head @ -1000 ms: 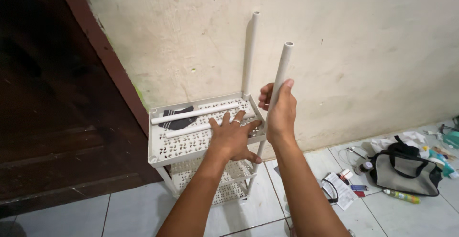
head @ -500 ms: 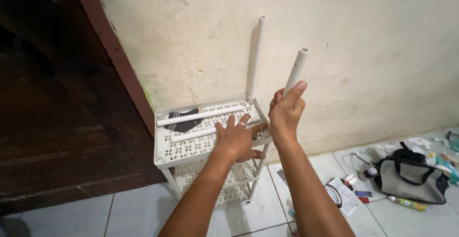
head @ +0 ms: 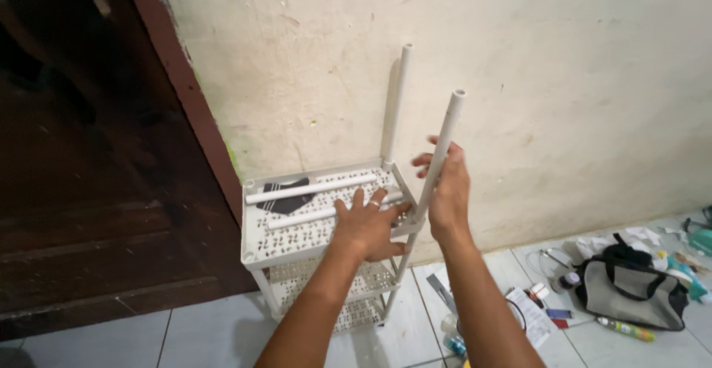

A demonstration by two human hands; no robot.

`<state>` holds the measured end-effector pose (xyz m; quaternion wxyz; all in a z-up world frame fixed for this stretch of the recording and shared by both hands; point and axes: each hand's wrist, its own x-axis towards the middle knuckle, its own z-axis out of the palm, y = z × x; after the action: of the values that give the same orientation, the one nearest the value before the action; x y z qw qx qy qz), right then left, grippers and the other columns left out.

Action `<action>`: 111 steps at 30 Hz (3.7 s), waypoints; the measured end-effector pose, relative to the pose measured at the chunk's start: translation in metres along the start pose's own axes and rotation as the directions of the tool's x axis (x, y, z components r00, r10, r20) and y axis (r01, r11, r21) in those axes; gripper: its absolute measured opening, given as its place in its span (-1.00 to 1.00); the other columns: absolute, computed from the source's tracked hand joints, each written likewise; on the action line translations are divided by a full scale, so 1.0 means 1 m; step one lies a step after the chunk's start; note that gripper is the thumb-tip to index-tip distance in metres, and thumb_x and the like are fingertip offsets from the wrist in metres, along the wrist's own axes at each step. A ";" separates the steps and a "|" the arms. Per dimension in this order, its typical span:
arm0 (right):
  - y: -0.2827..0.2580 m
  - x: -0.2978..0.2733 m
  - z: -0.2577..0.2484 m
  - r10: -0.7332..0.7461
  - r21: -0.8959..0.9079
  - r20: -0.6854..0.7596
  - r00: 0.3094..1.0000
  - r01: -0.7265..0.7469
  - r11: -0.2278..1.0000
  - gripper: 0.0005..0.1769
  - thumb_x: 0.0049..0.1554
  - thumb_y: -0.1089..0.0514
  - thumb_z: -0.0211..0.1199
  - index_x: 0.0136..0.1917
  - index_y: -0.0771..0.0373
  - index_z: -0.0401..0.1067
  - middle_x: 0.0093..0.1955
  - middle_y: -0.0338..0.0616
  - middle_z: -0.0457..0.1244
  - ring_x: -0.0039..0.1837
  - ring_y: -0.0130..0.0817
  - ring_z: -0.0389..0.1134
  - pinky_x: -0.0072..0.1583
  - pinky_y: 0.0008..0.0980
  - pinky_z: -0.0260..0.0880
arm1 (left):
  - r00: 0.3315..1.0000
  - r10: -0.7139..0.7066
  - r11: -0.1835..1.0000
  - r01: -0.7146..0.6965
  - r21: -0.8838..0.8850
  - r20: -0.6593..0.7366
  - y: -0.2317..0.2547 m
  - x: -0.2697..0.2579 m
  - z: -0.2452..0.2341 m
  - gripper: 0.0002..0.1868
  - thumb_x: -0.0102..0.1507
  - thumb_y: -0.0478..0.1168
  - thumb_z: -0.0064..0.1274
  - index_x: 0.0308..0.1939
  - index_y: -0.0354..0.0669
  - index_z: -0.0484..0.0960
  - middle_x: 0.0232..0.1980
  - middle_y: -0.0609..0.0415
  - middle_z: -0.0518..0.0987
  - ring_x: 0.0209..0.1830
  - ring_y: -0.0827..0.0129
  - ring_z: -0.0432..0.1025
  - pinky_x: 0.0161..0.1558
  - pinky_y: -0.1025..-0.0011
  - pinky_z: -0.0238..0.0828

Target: The person inserts white plastic poles into the corner holes of a white plastic shelf unit. They repeatedly insert and remove the poles, then gather them and place them on a nearby bed. Finally, they remove a sock from the shelf and attempt to secure the shelf with small plastic fasteners.

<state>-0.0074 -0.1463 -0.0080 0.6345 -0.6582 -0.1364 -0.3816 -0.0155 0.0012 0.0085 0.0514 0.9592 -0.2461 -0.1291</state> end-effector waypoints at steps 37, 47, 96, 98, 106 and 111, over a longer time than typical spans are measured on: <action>0.109 -0.089 -0.002 0.481 0.149 -0.040 0.876 -0.471 0.869 -0.49 0.11 0.10 0.22 0.29 0.36 0.40 -0.29 -0.30 0.24 -0.30 -0.54 0.11 -0.26 -0.43 0.14 | 0.766 0.148 -0.162 -0.606 -0.779 -0.626 0.056 0.101 -0.047 -0.30 0.50 0.36 -0.40 -0.48 -0.08 0.29 -0.58 0.28 0.20 -0.66 0.61 0.03 -0.59 0.52 -0.01; 0.170 -0.107 -0.010 0.322 -0.150 -0.064 0.945 -0.328 0.933 -0.52 0.10 -0.03 0.34 0.10 0.39 0.40 -0.08 -0.14 0.35 -0.05 -0.46 0.31 -0.04 -0.35 0.41 | 0.395 -0.402 0.461 -0.692 -0.555 -0.826 0.096 0.096 -0.037 -0.29 0.45 0.34 -0.35 -0.62 -0.04 0.25 -0.68 0.26 0.21 -0.67 0.52 0.12 -0.56 0.43 0.06; 0.178 -0.117 -0.006 0.501 -0.165 -0.126 0.856 -0.517 0.840 -0.67 0.21 0.07 0.35 -0.04 0.44 0.48 -0.21 -0.03 0.31 -0.15 -0.37 0.23 -0.12 -0.24 0.33 | 0.614 -0.423 0.388 -0.542 -0.746 -0.666 0.085 0.095 -0.006 -0.14 0.23 0.59 -0.36 -0.76 -0.04 0.24 -0.75 0.25 0.22 -0.68 0.54 0.17 -0.59 0.37 0.08; 0.166 -0.115 -0.005 0.289 -0.136 -0.079 0.954 -0.297 0.945 -0.70 0.16 0.12 0.34 0.01 0.41 0.43 -0.16 -0.11 0.32 -0.10 -0.40 0.28 -0.07 -0.30 0.37 | 0.695 -0.305 0.266 -0.594 -0.759 -0.651 0.078 0.095 -0.008 -0.13 0.28 0.59 -0.33 -0.67 -0.10 0.25 -0.66 0.21 0.25 -0.63 0.51 0.14 -0.57 0.36 0.05; 0.095 -0.093 0.013 0.317 0.097 -0.102 0.943 -0.307 0.947 -0.56 0.13 0.10 0.15 0.23 0.35 0.38 -0.03 -0.23 0.35 -0.06 -0.50 0.31 -0.03 -0.40 0.37 | 0.846 0.318 -0.241 -0.365 -0.899 -0.429 0.036 0.090 -0.045 0.01 0.06 0.67 -0.60 -0.54 -0.18 0.56 -0.52 0.06 0.53 -0.60 0.42 0.39 -0.49 0.50 0.29; 0.115 -0.096 0.007 0.365 0.068 -0.074 0.928 -0.361 0.930 -0.69 0.16 0.11 0.11 0.05 0.40 0.42 -0.19 -0.10 0.34 -0.18 -0.37 0.32 -0.11 -0.32 0.40 | 0.827 0.306 -0.236 -0.415 -0.879 -0.472 0.044 0.111 -0.028 -0.11 0.37 0.67 -0.52 -0.65 0.05 0.19 -0.70 0.29 0.13 -0.76 0.58 0.00 -0.68 0.51 -0.08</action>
<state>0.0066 -0.1284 -0.1562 0.7167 -0.6380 0.0046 -0.2815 0.0655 -0.0897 0.0179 0.7787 0.4874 -0.3356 -0.2084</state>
